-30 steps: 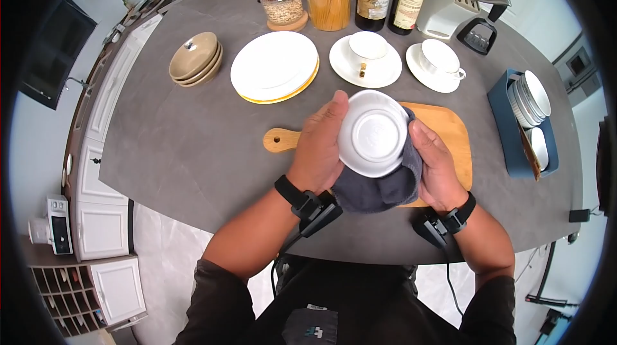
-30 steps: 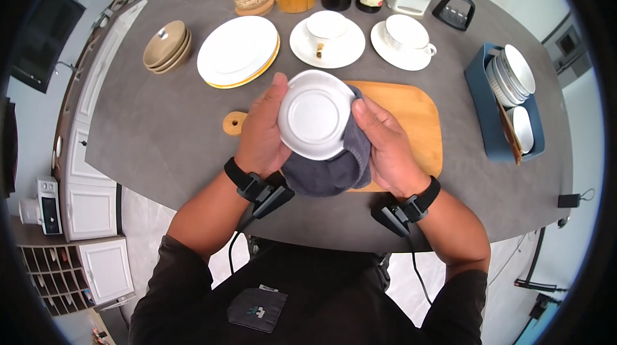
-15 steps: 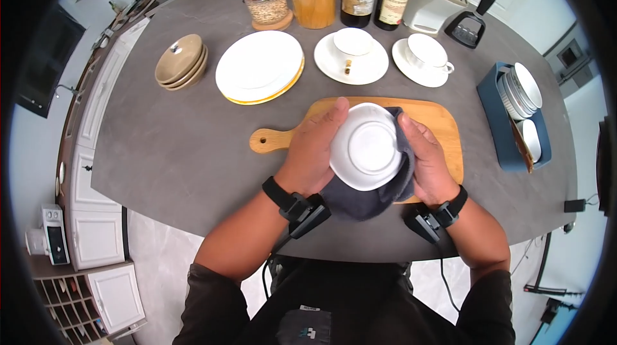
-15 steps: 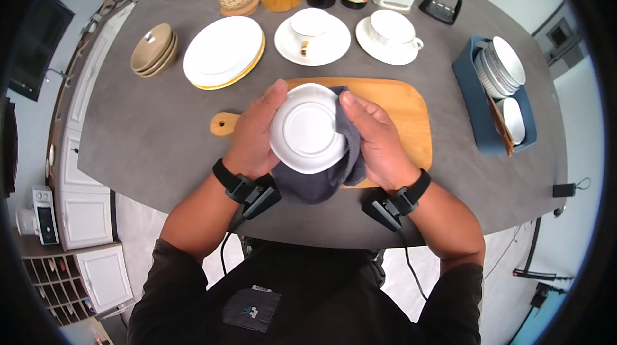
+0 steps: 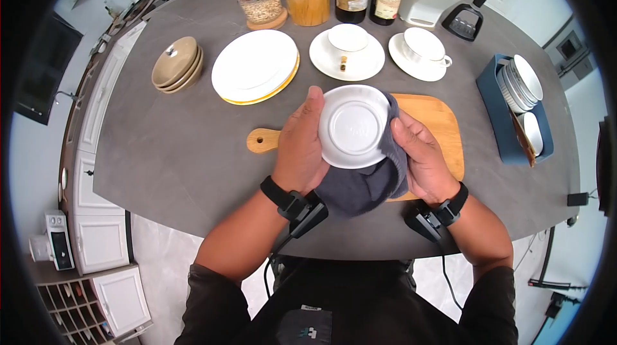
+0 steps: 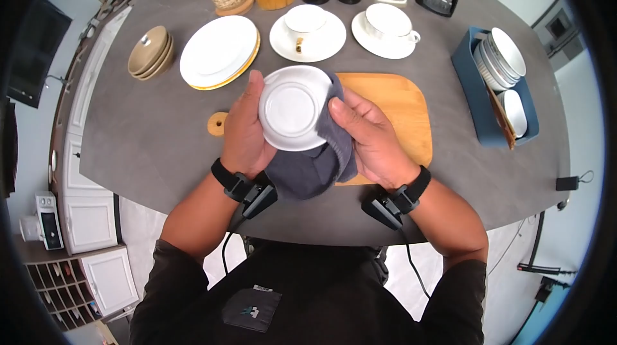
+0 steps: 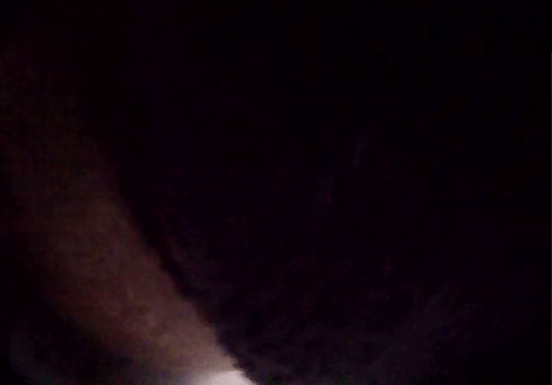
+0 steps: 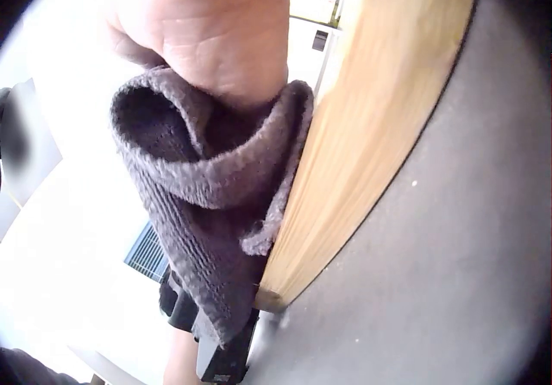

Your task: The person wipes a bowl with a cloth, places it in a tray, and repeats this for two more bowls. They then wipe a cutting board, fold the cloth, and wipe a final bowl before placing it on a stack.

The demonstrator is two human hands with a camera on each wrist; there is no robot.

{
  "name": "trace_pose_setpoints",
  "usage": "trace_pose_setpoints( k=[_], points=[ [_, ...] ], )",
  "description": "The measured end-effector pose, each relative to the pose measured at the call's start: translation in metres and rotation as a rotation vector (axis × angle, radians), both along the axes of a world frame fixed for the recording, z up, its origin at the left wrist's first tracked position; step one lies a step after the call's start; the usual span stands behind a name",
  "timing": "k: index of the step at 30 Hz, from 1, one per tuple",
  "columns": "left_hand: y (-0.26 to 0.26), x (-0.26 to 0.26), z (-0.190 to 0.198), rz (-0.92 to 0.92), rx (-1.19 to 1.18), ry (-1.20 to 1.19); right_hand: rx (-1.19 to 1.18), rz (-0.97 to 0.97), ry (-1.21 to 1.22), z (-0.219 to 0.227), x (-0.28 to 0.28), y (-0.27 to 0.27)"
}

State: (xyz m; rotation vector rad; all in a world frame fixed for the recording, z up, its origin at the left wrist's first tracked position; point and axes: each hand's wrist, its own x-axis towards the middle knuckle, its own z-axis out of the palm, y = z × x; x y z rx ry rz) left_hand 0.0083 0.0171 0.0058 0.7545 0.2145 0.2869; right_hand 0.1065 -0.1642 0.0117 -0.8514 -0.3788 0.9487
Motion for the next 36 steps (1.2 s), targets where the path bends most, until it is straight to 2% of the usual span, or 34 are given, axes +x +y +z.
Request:
trace_pose_setpoints(
  k=[1,2,4,5,7,8,11,14,17,19,21,24,26,27,29,33,36],
  points=[
    [0.0,-0.001,-0.001,0.007,0.005,0.002,-0.026,-0.031,-0.026,0.0,-0.001,0.001],
    [-0.001,-0.001,-0.005,-0.032,0.0,0.04,-0.018,0.048,-0.104,-0.006,0.01,-0.005],
    [0.001,-0.001,-0.015,-0.15,0.041,0.046,-0.024,0.088,-0.02,-0.009,0.02,-0.009],
    [0.001,0.0,-0.018,-0.148,0.039,0.048,-0.019,0.079,-0.02,-0.011,0.021,-0.009],
    [-0.001,0.002,-0.02,-0.018,0.013,0.079,-0.03,0.014,-0.005,-0.001,0.008,-0.003],
    [0.0,0.002,-0.019,-0.017,0.013,0.081,-0.041,-0.051,0.009,0.003,0.002,-0.001],
    [0.001,0.0,-0.008,0.017,0.075,0.014,-0.064,-0.058,-0.048,0.002,0.003,0.0],
    [-0.01,-0.002,-0.005,-0.077,0.054,0.087,-0.043,0.081,-0.006,-0.013,0.029,-0.012],
    [-0.005,-0.004,-0.01,-0.154,0.13,0.062,-0.076,-0.003,0.029,-0.004,0.014,-0.006],
    [-0.001,0.001,-0.005,0.006,0.086,0.015,-0.07,-0.02,0.06,-0.004,0.009,-0.003],
    [0.001,0.001,-0.008,-0.001,0.076,-0.007,-0.079,-0.049,0.008,-0.003,0.004,0.0],
    [-0.006,-0.001,-0.007,-0.044,0.028,0.052,-0.099,0.009,0.043,-0.011,0.024,-0.008],
    [-0.002,-0.005,-0.012,-0.241,0.076,0.009,-0.108,0.058,0.048,-0.015,0.026,-0.01],
    [-0.002,-0.004,-0.013,-0.242,0.075,0.01,-0.108,0.058,0.05,-0.012,0.02,-0.007],
    [-0.003,0.001,-0.012,-0.002,0.046,0.058,-0.063,-0.028,0.051,-0.007,0.01,-0.001],
    [-0.003,-0.002,0.001,0.007,0.029,-0.01,-0.078,-0.052,-0.053,-0.009,0.012,-0.001],
    [-0.008,-0.004,-0.001,-0.1,0.034,0.046,-0.174,-0.098,-0.075,-0.004,0.014,-0.003]
  ],
)
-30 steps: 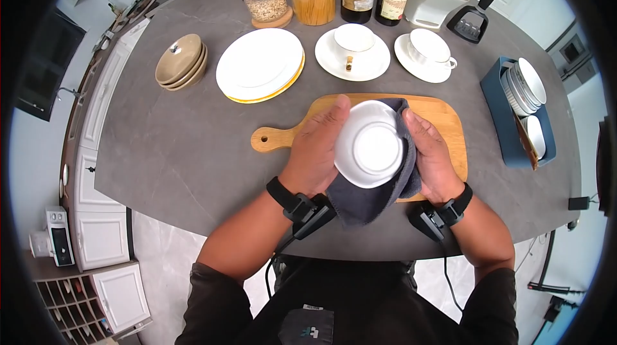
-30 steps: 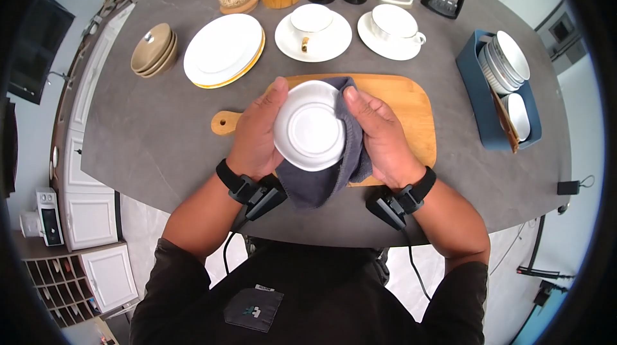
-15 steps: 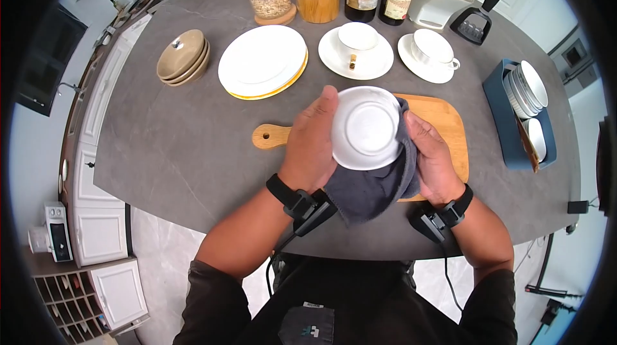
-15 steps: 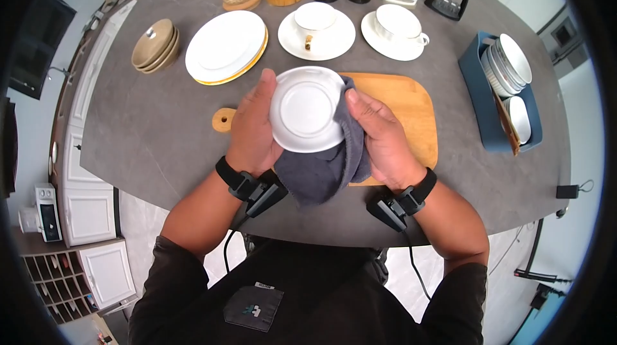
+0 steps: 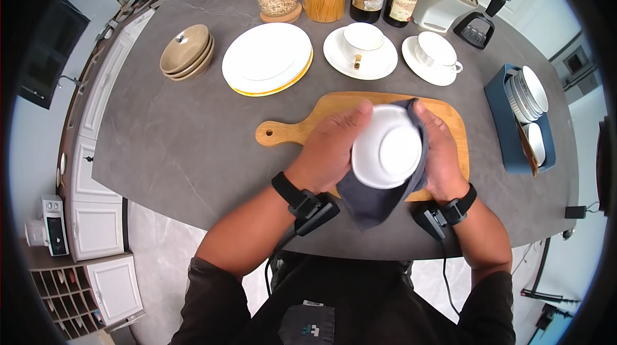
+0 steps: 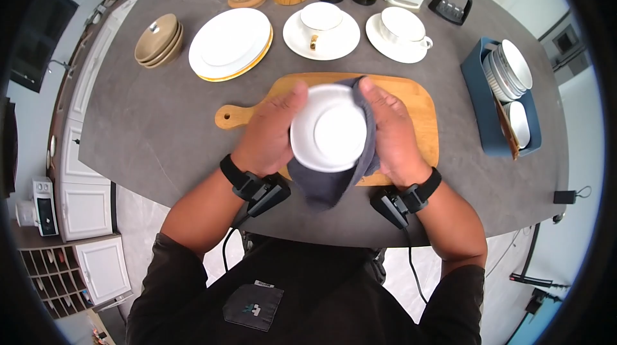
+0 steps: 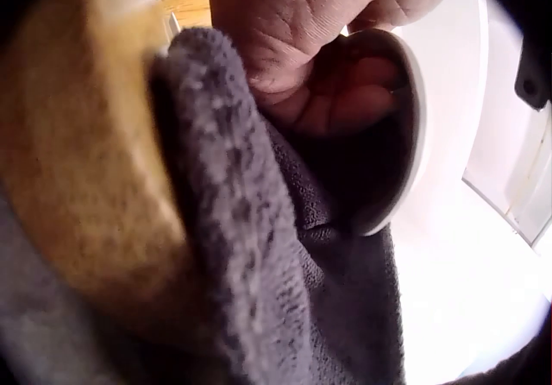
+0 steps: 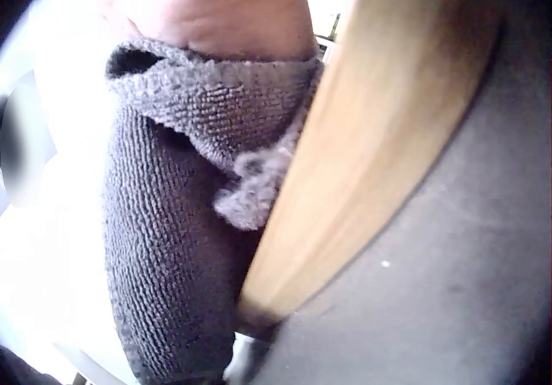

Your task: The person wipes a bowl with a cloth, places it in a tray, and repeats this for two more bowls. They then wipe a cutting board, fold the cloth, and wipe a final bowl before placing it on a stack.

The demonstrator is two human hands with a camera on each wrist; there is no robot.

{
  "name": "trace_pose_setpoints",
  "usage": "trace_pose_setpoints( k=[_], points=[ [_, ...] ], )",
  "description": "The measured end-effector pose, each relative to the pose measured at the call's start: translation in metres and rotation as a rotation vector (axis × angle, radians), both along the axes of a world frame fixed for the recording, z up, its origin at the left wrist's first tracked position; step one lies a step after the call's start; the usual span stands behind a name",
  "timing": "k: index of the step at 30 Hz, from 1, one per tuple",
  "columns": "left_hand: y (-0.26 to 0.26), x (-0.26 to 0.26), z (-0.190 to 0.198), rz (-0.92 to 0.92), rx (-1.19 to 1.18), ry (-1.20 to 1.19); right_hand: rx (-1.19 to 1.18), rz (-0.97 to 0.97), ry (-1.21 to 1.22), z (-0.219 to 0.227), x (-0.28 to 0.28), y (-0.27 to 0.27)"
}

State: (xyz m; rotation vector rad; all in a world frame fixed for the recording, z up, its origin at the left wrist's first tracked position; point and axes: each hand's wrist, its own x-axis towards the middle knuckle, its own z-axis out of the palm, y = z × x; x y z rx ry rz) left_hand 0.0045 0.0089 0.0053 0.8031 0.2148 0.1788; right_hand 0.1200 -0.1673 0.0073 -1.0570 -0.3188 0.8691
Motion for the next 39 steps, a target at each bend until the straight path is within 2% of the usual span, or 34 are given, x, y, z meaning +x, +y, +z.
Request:
trace_pose_setpoints(
  k=[2,3,5,6,8,12,15,17,18,19,21,22,23,25,26,27,29,31,33,36,39],
  points=[
    [0.007,0.0,-0.015,-0.183,0.106,0.0,-0.075,-0.009,-0.039,0.0,0.001,0.0],
    [0.005,-0.001,-0.014,-0.184,0.107,0.002,-0.051,-0.003,-0.069,0.001,0.0,0.002],
    [-0.001,-0.002,-0.009,-0.031,0.112,0.035,-0.005,0.004,-0.132,0.004,-0.002,0.003],
    [0.0,-0.001,-0.007,-0.031,0.114,0.034,-0.003,0.004,-0.134,0.004,-0.004,0.004],
    [0.003,0.0,-0.003,0.076,-0.008,-0.013,-0.012,-0.036,-0.258,0.003,-0.006,0.006],
    [0.006,0.001,0.0,0.127,0.009,-0.03,0.012,-0.018,-0.269,0.003,-0.008,0.005],
    [0.012,0.005,-0.002,0.234,-0.01,-0.043,0.02,0.062,-0.223,-0.006,-0.006,0.001],
    [0.015,0.004,0.001,0.303,0.036,-0.063,-0.084,0.013,-0.475,-0.01,-0.006,0.0],
    [0.015,0.004,0.0,0.306,0.035,-0.062,-0.06,-0.074,-0.361,-0.005,-0.008,0.002],
    [0.014,0.005,-0.002,0.321,0.081,-0.032,-0.063,-0.072,-0.361,-0.002,-0.008,0.004],
    [0.011,0.005,-0.006,0.335,0.122,-0.004,-0.038,-0.377,-0.523,0.002,-0.005,0.007],
    [0.009,0.005,-0.01,0.285,0.192,-0.004,-0.145,-0.409,-0.623,0.003,-0.008,0.003],
    [0.007,0.005,-0.013,0.234,0.263,-0.002,-0.145,-0.406,-0.624,0.006,-0.012,0.002],
    [0.003,0.005,-0.012,0.233,0.26,-0.001,-0.213,-0.186,-1.55,0.015,-0.02,0.003],
    [0.003,0.003,-0.011,0.223,0.173,-0.003,-0.115,-0.105,-1.58,0.014,-0.021,0.004],
    [0.003,0.002,-0.008,0.216,0.086,-0.004,-0.118,-0.11,-1.58,0.014,-0.021,0.001],
    [0.009,0.002,-0.011,0.184,0.078,-0.038,-0.067,0.036,-1.701,0.018,-0.023,-0.001],
    [0.009,0.0,-0.007,0.186,0.124,-0.032,-0.068,0.024,-1.711,0.018,-0.02,-0.001],
    [0.005,0.004,-0.008,0.198,0.135,-0.031,-0.131,-0.1,-1.746,0.015,-0.014,0.0],
    [0.006,0.006,-0.012,0.219,0.155,-0.033,-0.198,-0.15,-1.759,0.011,-0.016,0.003],
    [0.01,0.004,-0.009,0.224,0.139,-0.026,-0.082,-0.051,-1.758,0.021,-0.021,0.002]
  ],
)
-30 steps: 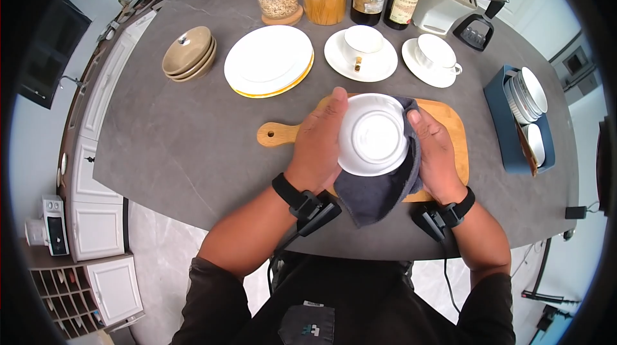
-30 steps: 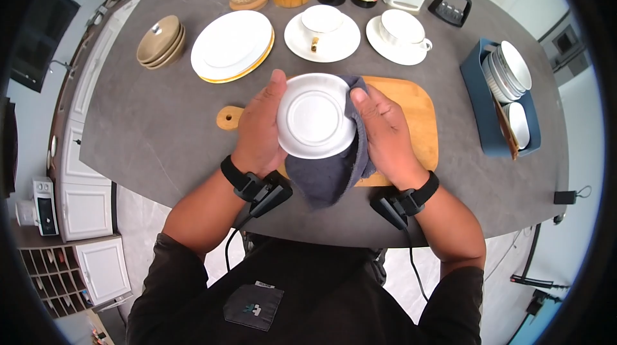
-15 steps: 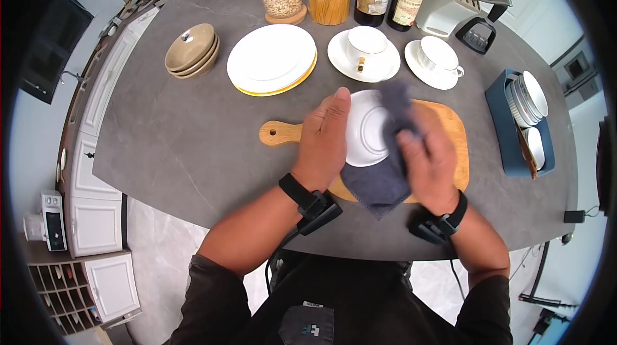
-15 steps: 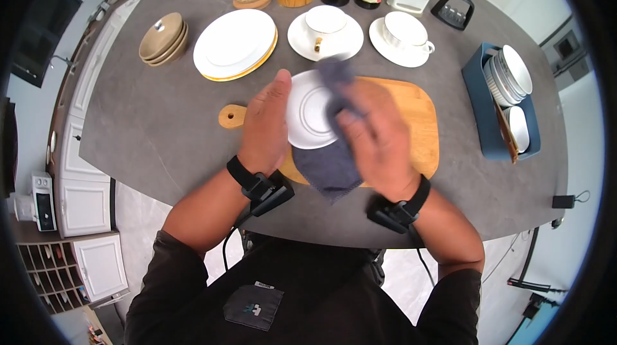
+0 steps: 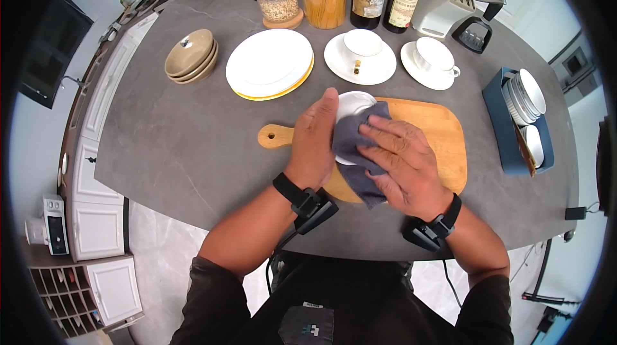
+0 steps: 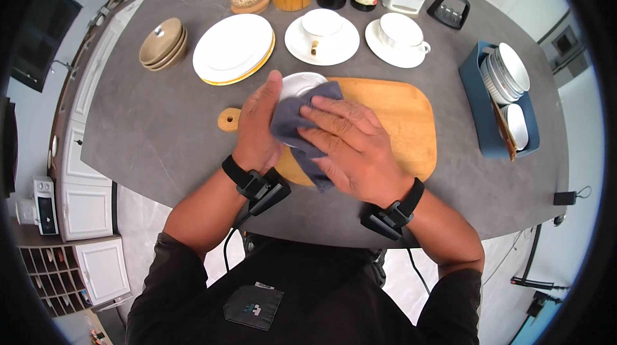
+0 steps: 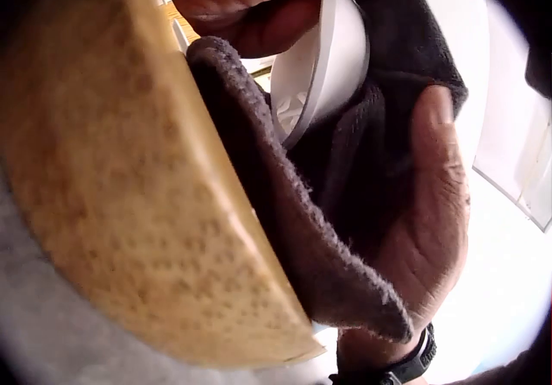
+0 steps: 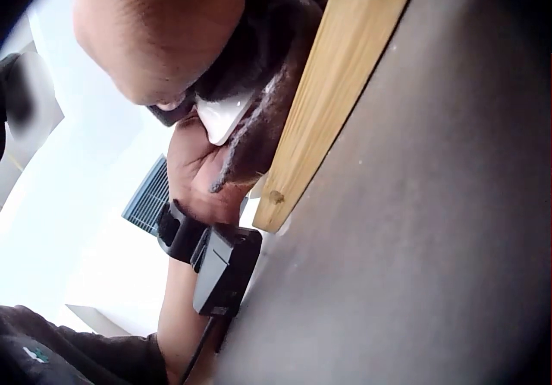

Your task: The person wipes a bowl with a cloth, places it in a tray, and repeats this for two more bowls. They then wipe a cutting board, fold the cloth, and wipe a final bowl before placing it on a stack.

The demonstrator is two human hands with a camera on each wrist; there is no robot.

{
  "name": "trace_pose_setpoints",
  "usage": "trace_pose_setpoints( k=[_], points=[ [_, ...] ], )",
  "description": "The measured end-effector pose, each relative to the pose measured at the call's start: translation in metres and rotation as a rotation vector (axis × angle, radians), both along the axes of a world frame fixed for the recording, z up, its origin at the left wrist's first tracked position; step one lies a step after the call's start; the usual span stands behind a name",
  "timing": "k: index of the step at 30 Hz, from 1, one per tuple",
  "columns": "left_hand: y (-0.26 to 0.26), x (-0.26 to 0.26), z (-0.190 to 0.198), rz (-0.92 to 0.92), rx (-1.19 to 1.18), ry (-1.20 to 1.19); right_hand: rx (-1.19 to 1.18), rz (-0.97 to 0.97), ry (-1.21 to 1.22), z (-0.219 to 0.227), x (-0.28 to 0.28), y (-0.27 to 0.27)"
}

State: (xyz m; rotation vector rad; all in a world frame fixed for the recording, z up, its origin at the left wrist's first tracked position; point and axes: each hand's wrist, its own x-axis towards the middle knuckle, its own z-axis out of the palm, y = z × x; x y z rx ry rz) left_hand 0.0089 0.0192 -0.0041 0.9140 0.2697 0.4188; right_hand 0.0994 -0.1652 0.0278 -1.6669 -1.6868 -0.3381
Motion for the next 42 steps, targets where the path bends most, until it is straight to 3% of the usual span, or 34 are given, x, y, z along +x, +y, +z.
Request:
trace_pose_setpoints(
  k=[2,4,6,8,10,12,14,15,16,18,19,21,25,27,31,34,36,40,42],
  points=[
    [0.001,-0.001,0.006,-0.004,-0.025,0.005,0.027,0.009,0.051,0.001,0.0,-0.003],
    [0.003,0.002,0.015,0.147,0.043,0.062,0.056,0.016,0.101,0.0,0.004,-0.009],
    [0.01,0.001,0.021,0.178,-0.004,0.042,-0.024,-0.208,0.347,-0.006,0.013,-0.016],
    [0.019,-0.003,0.021,0.108,-0.024,-0.04,-0.081,-0.254,0.442,-0.008,0.02,-0.015],
    [0.019,0.002,0.018,0.095,-0.051,-0.019,0.048,-0.295,0.226,-0.005,0.025,-0.015],
    [0.017,0.002,0.017,-0.002,-0.125,-0.033,0.076,-0.321,0.199,0.011,0.028,-0.021],
    [0.013,-0.002,0.02,-0.054,-0.121,-0.041,0.193,-0.354,0.498,0.026,0.026,-0.027],
    [0.01,-0.003,0.022,-0.104,-0.12,-0.048,0.175,-0.28,0.692,0.032,0.022,-0.027],
    [0.008,-0.004,0.02,-0.121,-0.121,-0.052,0.181,-0.296,0.686,0.04,0.016,-0.028],
    [0.003,-0.004,0.017,-0.234,-0.062,-0.054,-0.198,-0.129,1.236,0.054,0.003,-0.03],
    [-0.007,-0.005,0.024,-0.186,-0.02,-0.004,-0.189,-0.147,1.226,0.053,0.001,-0.033],
    [-0.008,-0.005,0.016,-0.181,0.05,0.028,-0.234,0.023,1.346,0.044,-0.002,-0.039],
    [-0.019,-0.003,0.002,-0.068,0.25,0.075,-0.194,0.113,1.482,0.064,-0.02,-0.056],
    [-0.017,-0.005,0.002,-0.074,0.343,0.12,-0.196,0.053,1.397,0.078,-0.023,-0.075],
    [-0.011,-0.002,0.009,-0.113,0.215,0.059,-0.056,-0.19,1.059,0.106,-0.015,-0.118],
    [-0.011,-0.004,0.01,-0.138,0.254,0.052,0.011,-0.53,0.786,0.121,0.025,-0.165],
    [-0.012,-0.005,0.012,-0.158,0.275,0.079,0.095,-0.616,0.577,0.121,0.065,-0.197],
    [-0.013,-0.005,0.014,-0.183,0.299,0.14,-0.317,-1.013,0.211,0.138,0.119,-0.26],
    [-0.013,-0.005,0.013,-0.187,0.298,0.14,-0.391,-1.015,0.14,0.132,0.138,-0.279]
  ],
)
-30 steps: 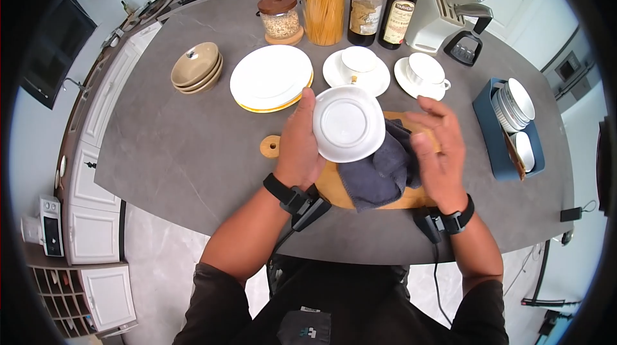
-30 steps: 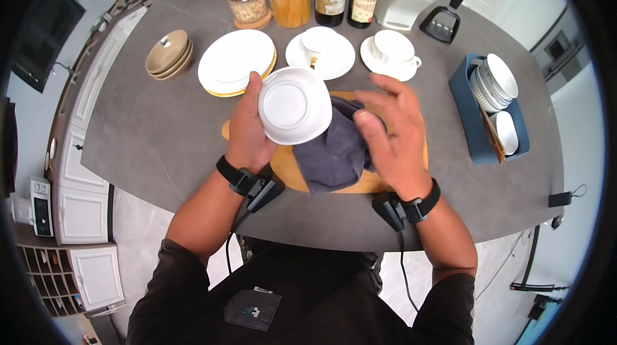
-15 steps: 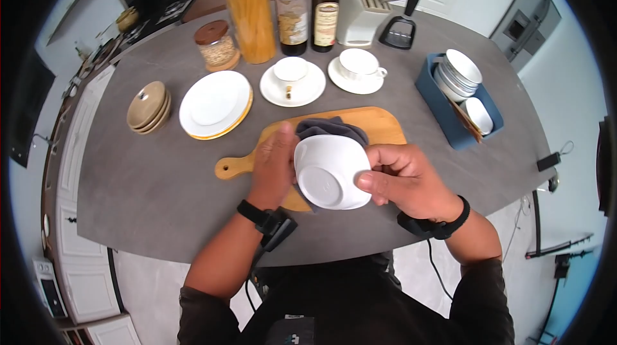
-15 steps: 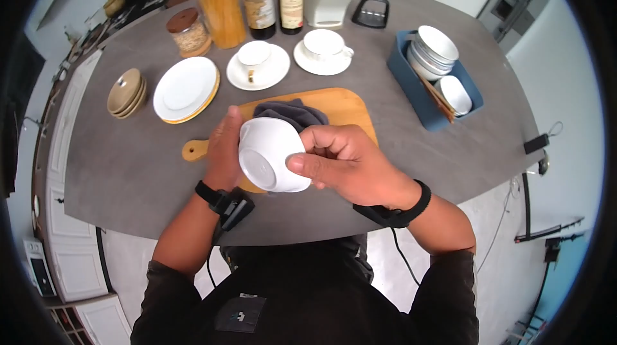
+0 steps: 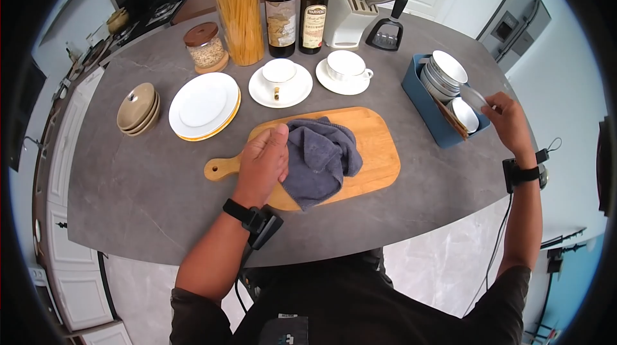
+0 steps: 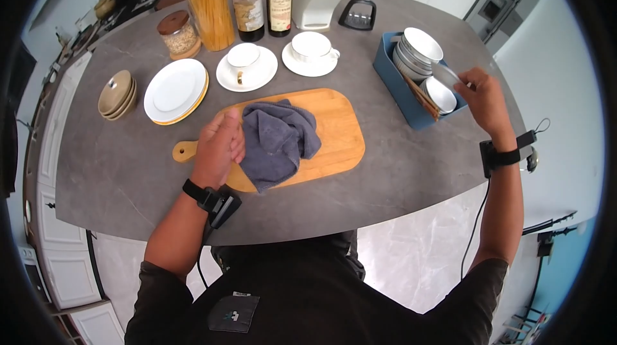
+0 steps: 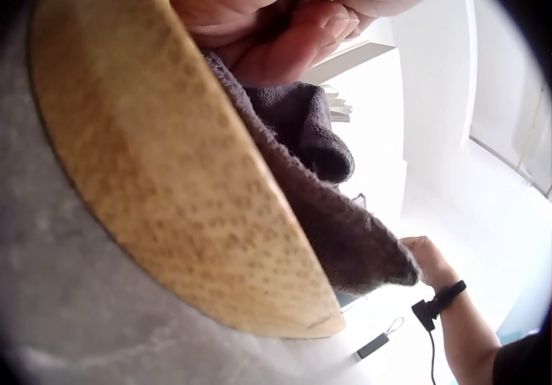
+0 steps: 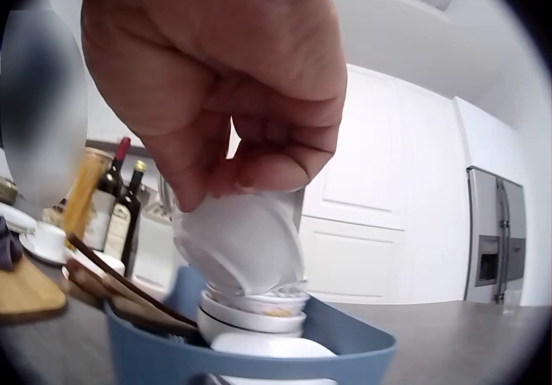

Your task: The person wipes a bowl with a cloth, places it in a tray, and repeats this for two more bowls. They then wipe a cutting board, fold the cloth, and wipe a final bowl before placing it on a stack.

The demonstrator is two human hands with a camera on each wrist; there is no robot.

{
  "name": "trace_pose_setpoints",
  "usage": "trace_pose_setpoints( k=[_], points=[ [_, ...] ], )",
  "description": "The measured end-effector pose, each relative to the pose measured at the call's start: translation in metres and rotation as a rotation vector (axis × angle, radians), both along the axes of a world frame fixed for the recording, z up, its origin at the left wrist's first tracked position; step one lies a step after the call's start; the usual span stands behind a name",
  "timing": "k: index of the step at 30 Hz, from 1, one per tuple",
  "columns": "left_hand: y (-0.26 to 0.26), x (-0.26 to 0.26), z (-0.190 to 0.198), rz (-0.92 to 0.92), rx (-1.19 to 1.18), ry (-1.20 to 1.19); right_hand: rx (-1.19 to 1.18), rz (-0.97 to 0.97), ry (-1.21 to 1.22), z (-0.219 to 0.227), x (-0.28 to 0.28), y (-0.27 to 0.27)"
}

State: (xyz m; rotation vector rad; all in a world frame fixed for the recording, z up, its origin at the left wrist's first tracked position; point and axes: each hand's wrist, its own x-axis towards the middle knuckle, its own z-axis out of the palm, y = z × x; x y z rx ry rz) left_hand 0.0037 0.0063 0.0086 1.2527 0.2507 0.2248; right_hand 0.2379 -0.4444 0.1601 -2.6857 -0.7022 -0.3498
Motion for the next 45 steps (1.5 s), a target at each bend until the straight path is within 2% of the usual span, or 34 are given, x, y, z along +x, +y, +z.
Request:
trace_pose_setpoints(
  k=[5,9,11,14,18,21,23,26,29,31,34,35,36,39,42,45],
  points=[
    [0.004,0.001,-0.005,-0.017,0.013,0.001,-0.231,-0.002,-0.025,-0.038,0.03,-0.03],
    [0.003,0.001,-0.003,-0.01,0.004,0.019,-0.244,-0.028,-0.053,-0.058,0.043,-0.051],
    [0.002,0.002,-0.003,-0.011,0.01,0.032,-0.287,0.085,-0.081,-0.062,0.044,-0.063],
    [0.004,0.001,-0.005,-0.03,0.026,0.012,-0.288,0.021,-0.064,-0.066,0.041,-0.064],
    [0.002,0.0,-0.002,-0.011,0.026,0.019,-0.237,0.032,-0.082,-0.063,0.033,-0.056],
    [0.005,0.001,-0.003,-0.011,0.026,0.023,-0.213,0.009,-0.172,-0.044,0.01,-0.031],
    [0.004,0.001,-0.004,-0.006,0.031,0.026,-0.093,0.051,-0.318,-0.022,-0.03,0.013],
    [0.003,0.001,-0.004,0.017,0.011,0.048,0.061,0.221,-0.316,-0.01,-0.091,0.068],
    [0.005,0.0,-0.005,0.06,0.096,0.07,0.219,0.414,-0.021,-0.027,-0.134,0.116],
    [0.004,0.001,-0.002,0.015,0.054,0.06,0.256,0.418,0.305,-0.04,-0.151,0.156],
    [0.007,0.0,-0.004,0.03,0.046,0.022,0.259,0.508,0.297,-0.08,-0.15,0.206],
    [0.008,-0.001,-0.004,0.027,0.034,0.009,0.189,0.608,0.213,-0.094,-0.148,0.22],
    [0.008,-0.001,-0.005,0.035,0.04,0.002,0.116,0.7,0.129,-0.102,-0.149,0.231],
    [0.007,0.003,-0.007,0.095,0.154,-0.071,0.035,0.806,0.152,-0.106,-0.173,0.256],
    [0.009,0.003,-0.009,0.055,0.028,-0.042,-0.029,0.819,0.142,-0.108,-0.181,0.26],
    [0.009,0.0,-0.006,0.063,0.002,-0.027,-0.085,0.825,0.169,-0.106,-0.172,0.24]
  ],
)
